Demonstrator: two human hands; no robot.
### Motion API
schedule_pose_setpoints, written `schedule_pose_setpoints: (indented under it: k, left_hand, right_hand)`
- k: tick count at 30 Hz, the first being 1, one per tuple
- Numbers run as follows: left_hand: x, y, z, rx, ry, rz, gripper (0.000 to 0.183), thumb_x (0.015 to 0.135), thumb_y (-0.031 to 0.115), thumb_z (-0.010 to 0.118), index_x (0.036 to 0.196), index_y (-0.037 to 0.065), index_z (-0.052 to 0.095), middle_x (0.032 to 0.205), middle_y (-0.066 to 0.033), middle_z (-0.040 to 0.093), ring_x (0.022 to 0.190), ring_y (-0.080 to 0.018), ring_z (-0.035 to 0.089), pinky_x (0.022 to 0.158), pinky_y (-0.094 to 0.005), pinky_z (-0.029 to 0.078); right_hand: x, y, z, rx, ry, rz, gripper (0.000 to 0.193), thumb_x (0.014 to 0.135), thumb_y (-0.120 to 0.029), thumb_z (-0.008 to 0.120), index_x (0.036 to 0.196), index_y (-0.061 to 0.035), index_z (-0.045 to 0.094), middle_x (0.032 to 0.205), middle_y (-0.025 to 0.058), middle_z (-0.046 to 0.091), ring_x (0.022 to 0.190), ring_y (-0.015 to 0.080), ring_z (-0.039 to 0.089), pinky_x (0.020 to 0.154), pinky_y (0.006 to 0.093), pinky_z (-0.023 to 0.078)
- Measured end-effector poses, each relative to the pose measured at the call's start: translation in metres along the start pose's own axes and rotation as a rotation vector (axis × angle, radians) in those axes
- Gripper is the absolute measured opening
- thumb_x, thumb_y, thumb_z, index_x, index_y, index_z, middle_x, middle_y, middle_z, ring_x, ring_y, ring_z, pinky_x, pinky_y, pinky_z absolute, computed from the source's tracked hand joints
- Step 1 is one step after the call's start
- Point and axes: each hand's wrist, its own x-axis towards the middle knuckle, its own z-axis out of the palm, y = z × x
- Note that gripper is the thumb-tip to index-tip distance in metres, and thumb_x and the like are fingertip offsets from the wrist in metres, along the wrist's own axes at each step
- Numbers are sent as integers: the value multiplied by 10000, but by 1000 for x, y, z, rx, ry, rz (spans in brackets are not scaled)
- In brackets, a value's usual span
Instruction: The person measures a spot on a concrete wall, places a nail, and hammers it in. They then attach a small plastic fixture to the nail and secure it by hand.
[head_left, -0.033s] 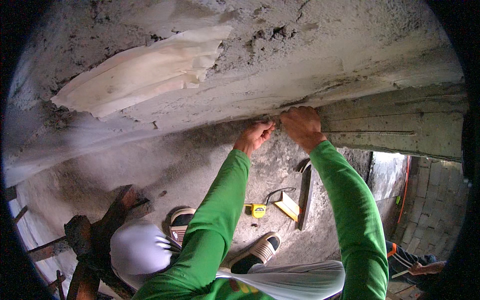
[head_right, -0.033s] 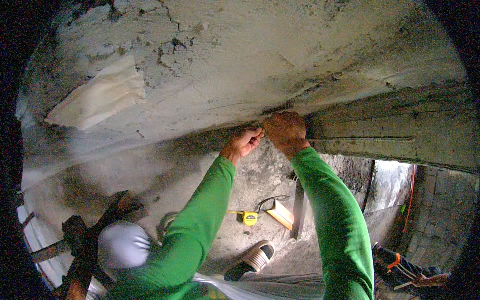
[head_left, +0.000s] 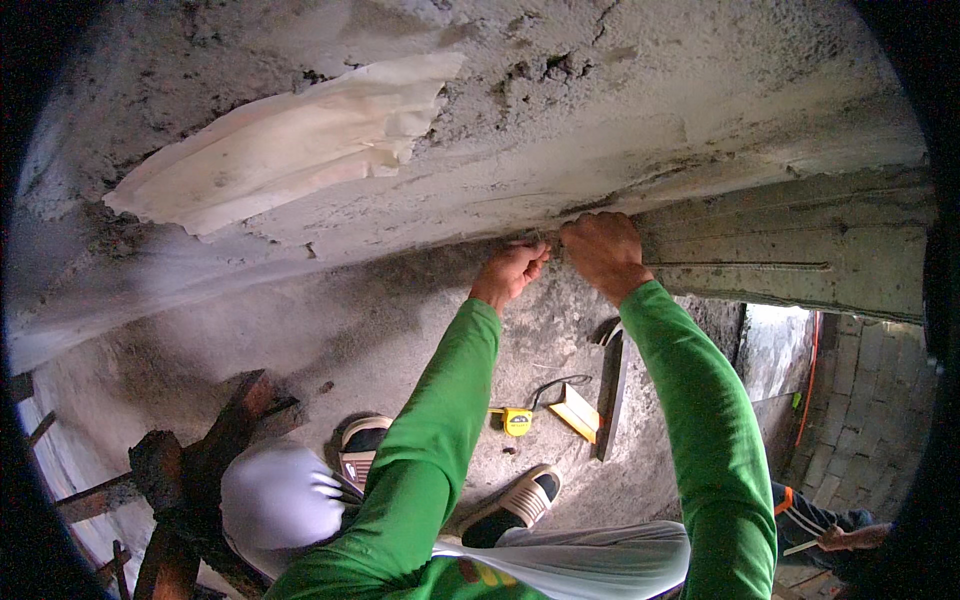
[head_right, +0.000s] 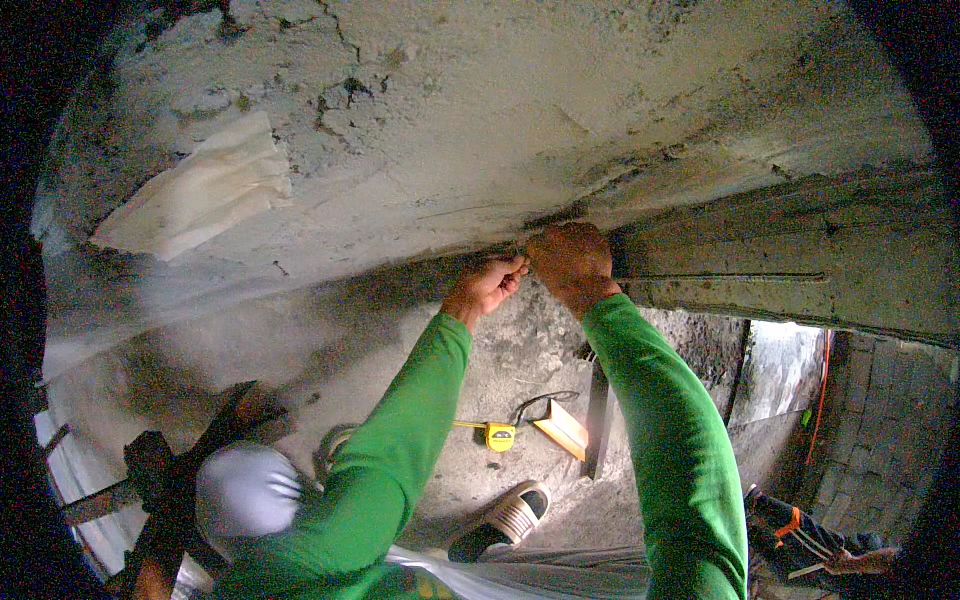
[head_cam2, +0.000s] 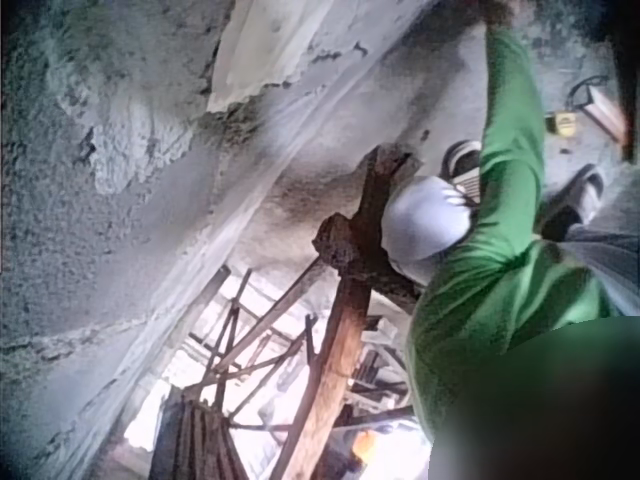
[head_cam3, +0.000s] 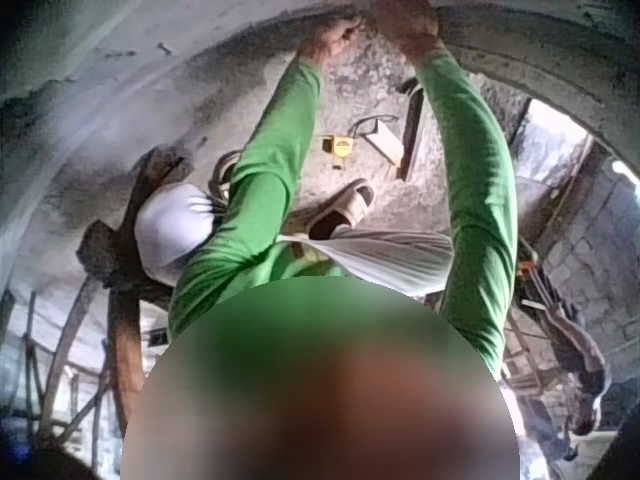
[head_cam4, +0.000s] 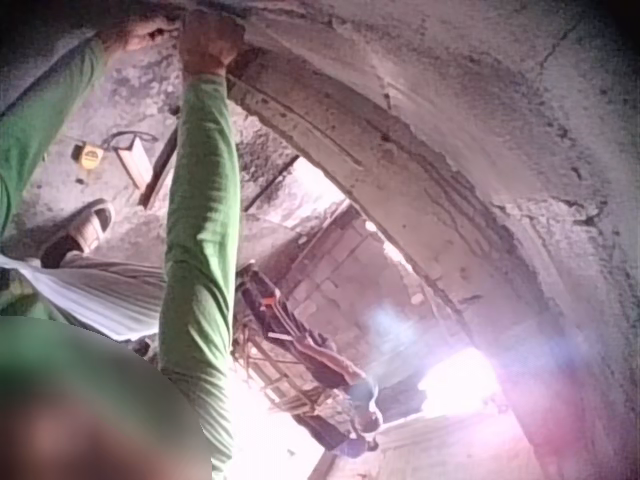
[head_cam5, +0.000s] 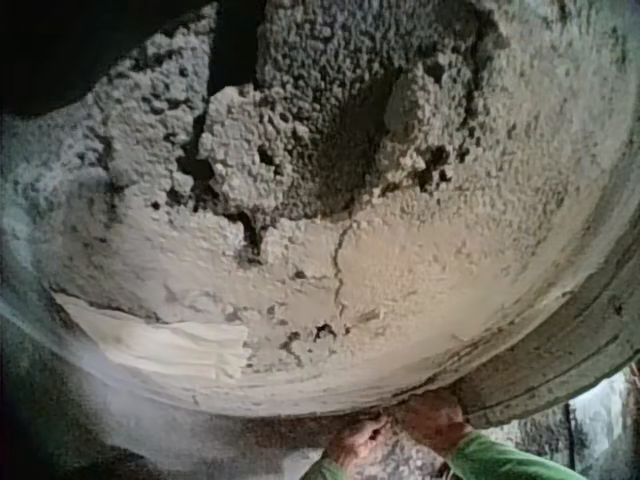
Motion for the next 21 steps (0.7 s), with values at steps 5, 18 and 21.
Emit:
schedule_pose_setpoints:
  k: [5, 18, 21]
  left_hand:
    - [0, -3, 11, 237, 101, 157, 152, 925, 157, 679, 817, 97, 590, 706, 6, 528, 558, -93, 402, 475, -259, 326]
    - [-24, -15, 11, 19, 82, 243, 129, 931, 217, 705, 942, 105, 642, 836, -3, 612, 729, -115, 544, 614, -269, 451]
    - [-28, -22, 15, -112, 173, 222, 129, 951, 175, 676, 937, 48, 656, 789, -20, 608, 669, -134, 547, 604, -280, 467]
  right_hand:
    - [2, 1, 1, 26, 8, 36, 209, 824, -209, 587, 861, -104, 764, 837, 146, 732, 817, 312, 731, 743, 453, 586]
    - [9, -7, -2, -33, -63, 73, 212, 842, -216, 591, 917, -128, 769, 878, 123, 738, 850, 296, 731, 750, 433, 589]
    - [9, -8, -6, -23, -74, 103, 214, 851, -207, 585, 914, -117, 769, 880, 126, 739, 857, 291, 732, 744, 432, 589]
